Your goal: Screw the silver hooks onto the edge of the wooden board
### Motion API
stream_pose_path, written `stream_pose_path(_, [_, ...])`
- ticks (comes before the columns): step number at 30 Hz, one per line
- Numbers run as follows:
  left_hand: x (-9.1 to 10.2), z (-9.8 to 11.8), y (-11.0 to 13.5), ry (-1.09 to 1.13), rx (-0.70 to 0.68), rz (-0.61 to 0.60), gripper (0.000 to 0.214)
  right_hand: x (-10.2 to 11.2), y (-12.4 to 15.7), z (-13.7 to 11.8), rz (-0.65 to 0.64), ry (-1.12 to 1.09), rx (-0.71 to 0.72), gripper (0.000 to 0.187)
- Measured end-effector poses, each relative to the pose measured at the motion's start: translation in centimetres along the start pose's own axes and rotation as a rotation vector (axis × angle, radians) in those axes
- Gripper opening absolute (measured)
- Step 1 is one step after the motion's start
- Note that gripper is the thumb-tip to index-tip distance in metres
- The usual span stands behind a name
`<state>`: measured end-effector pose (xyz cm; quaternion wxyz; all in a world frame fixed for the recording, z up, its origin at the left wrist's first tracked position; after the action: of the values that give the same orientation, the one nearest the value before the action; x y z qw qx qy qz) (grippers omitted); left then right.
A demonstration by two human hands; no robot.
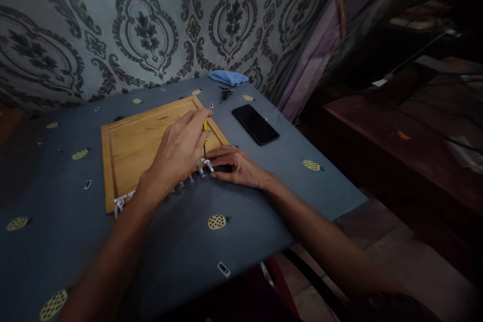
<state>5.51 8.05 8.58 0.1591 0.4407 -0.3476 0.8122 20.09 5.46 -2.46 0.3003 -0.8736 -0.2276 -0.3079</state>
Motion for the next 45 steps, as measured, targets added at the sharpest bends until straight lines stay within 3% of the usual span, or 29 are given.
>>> stream_pose_path(14, [0.64, 0.10, 0.05, 0.004, 0.002, 0.059, 0.033, -0.01, -0.03, 0.07, 0.003, -0.008, 0.012, 0.025])
stream_pose_path(45, [-0.18, 0.10, -0.02, 0.033, -0.023, -0.025, 0.029, -0.01, 0.13, 0.09, -0.016, -0.014, 0.007, 0.026])
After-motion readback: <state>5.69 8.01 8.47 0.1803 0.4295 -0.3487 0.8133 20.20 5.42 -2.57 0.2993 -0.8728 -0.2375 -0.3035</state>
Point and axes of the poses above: each hand's wrist, its own y-axis away from the middle knuckle, its own x-axis out of the back of the hand, z = x × y, the point moved 5 cm from there along -y, towards the middle knuckle, and after that the axes turned 2 degrees about -z, right-handed, at the moved point
